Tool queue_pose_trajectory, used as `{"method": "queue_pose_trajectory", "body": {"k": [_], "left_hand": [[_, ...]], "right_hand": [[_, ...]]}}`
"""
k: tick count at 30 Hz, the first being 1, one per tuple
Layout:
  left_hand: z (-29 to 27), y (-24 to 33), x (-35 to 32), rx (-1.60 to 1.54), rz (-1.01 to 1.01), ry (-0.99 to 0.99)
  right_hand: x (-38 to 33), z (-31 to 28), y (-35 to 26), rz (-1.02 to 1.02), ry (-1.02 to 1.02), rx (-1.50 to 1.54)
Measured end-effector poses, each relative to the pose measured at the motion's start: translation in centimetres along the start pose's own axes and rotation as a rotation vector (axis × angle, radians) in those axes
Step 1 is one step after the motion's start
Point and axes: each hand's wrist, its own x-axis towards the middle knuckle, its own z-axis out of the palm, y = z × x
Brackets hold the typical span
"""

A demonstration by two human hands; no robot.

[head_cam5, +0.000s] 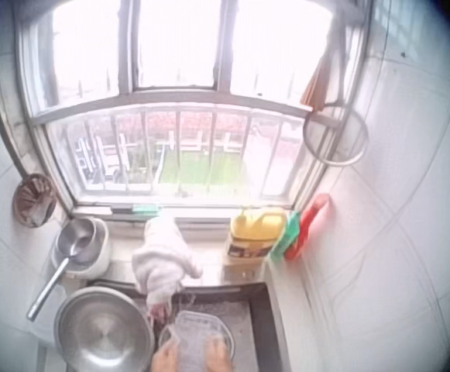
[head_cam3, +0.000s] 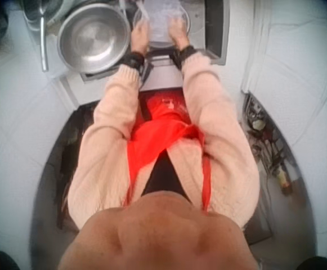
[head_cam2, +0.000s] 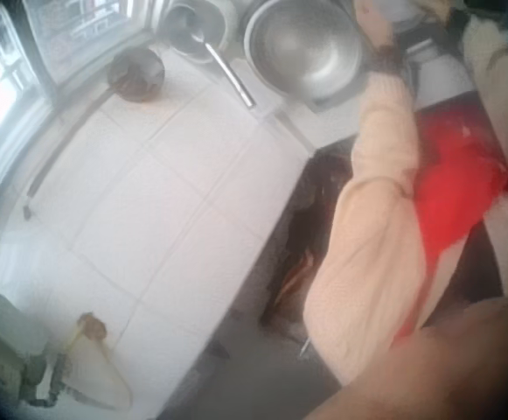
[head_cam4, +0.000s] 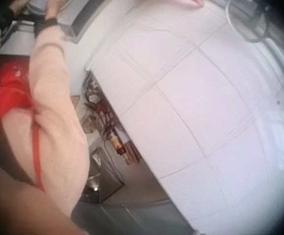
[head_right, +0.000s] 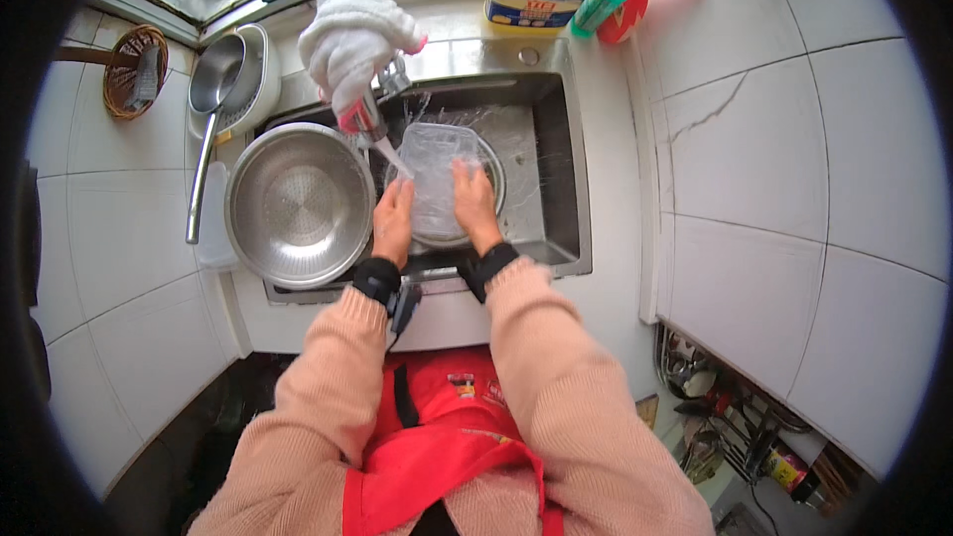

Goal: The person washes a clear plastic container and its lid under running water at the sink, then moves to the stove to stir-fry food in a wok using a spatula. The person also retrieves a container from the refrigerator and places it on the counter.

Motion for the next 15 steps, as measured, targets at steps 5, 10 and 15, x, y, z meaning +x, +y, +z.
{"method": "queue_pose_trajectory", "body": {"k": [5,10,15], "left_hand": [[-1.7,-1.4,-0.2,0.112,-0.128,0.052],[-2.1,-2.5,0.0,0.112,-0.191,0.082],[-2.0,-2.4,-1.6,0.128,-0.197,0.075]], "right_hand": [[-0.6,1.3,-0.1,0.090,0.000,-0.013],[-0.8,1.4,2.1,0.062,-0.040,0.007],[-1.8,0.8,3.0,0.307,-0.028,0.102]]}}
